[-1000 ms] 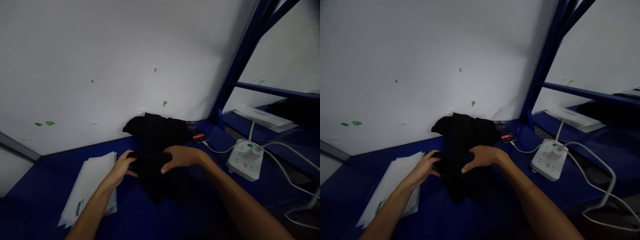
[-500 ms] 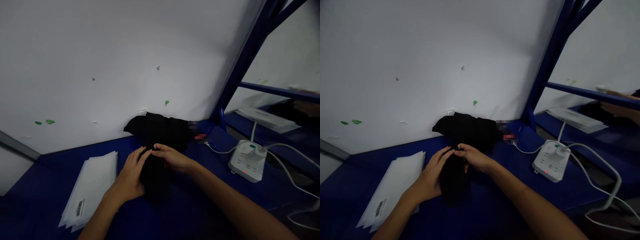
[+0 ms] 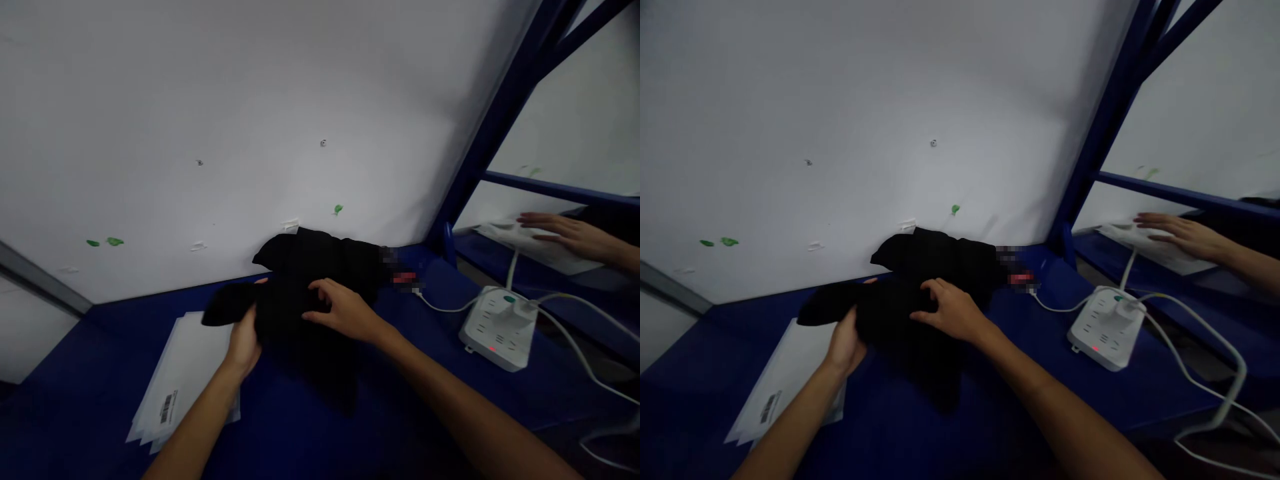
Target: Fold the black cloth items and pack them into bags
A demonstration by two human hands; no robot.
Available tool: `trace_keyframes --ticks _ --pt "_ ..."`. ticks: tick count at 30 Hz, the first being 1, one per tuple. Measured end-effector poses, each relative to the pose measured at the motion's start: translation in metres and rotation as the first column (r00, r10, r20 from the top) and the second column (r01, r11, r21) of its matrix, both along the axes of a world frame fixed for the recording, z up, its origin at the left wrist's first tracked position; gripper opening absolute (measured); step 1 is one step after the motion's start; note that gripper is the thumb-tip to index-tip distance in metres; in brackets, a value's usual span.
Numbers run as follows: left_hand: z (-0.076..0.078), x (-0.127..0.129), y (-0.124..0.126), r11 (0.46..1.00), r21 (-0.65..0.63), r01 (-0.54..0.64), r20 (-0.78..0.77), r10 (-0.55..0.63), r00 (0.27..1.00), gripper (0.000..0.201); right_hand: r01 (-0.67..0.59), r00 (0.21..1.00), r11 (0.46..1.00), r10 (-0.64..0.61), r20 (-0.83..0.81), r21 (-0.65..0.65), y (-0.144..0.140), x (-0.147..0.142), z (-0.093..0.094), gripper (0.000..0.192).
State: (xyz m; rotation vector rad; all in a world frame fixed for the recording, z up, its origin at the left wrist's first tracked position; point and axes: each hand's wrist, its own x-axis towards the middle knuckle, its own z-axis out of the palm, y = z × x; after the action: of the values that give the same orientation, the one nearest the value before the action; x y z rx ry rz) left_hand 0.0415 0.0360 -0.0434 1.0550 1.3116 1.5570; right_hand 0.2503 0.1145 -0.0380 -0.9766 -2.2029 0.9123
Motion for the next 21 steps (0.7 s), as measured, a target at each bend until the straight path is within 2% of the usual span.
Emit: trace_keyframes --ticks 2,3,5,7,10,14,17,19,21 --pt "0.008 -0.001 -0.001 0.998 -0.030 0.048 0.286 -0.037 0.957 0.050 0.008 0.997 0.999 -0.010 0.071 0.032 0.004 0.004 -0.001 0.080" --pt "0.011 -0.001 -0.002 0.996 -0.043 0.076 0.378 -0.054 0.924 0.051 -0.027 0.995 1.000 0.026 0.092 0.013 0.005 0.005 -0.001 0.083" --pt "0.017 -0.001 -0.005 0.992 -0.079 0.103 0.462 -0.055 0.885 0.053 -0.119 0.985 0.993 0.121 0.123 -0.026 0.006 0.006 0.000 0.077" --pt "0.020 -0.003 -0.008 0.990 -0.072 0.119 0.489 -0.069 0.870 0.053 -0.216 0.961 0.975 0.221 0.164 -0.048 0.006 0.008 0.001 0.067" --pt "0.021 -0.011 -0.009 0.993 0.018 0.117 0.494 -0.111 0.862 0.053 -0.319 0.910 0.942 0.335 0.244 -0.103 0.006 0.014 0.006 0.050" --pt "0.019 -0.026 -0.005 0.994 0.101 0.040 0.509 -0.086 0.857 0.052 -0.345 0.874 0.911 0.400 0.277 -0.226 0.011 0.029 0.014 0.035" --pt "0.019 -0.036 0.001 0.995 0.099 -0.027 0.494 -0.026 0.869 0.046 -0.322 0.896 0.915 0.378 0.235 -0.244 0.017 0.039 0.021 0.031" --pt "0.020 -0.042 0.005 0.994 0.065 -0.089 0.482 0.046 0.875 0.038 -0.290 0.934 0.930 0.327 0.145 -0.227 0.022 0.044 0.025 0.028" --pt "0.020 -0.048 0.010 0.984 0.030 -0.177 0.427 0.148 0.892 0.031 -0.184 0.983 0.967 0.185 -0.015 -0.178 0.030 0.048 0.027 0.025"
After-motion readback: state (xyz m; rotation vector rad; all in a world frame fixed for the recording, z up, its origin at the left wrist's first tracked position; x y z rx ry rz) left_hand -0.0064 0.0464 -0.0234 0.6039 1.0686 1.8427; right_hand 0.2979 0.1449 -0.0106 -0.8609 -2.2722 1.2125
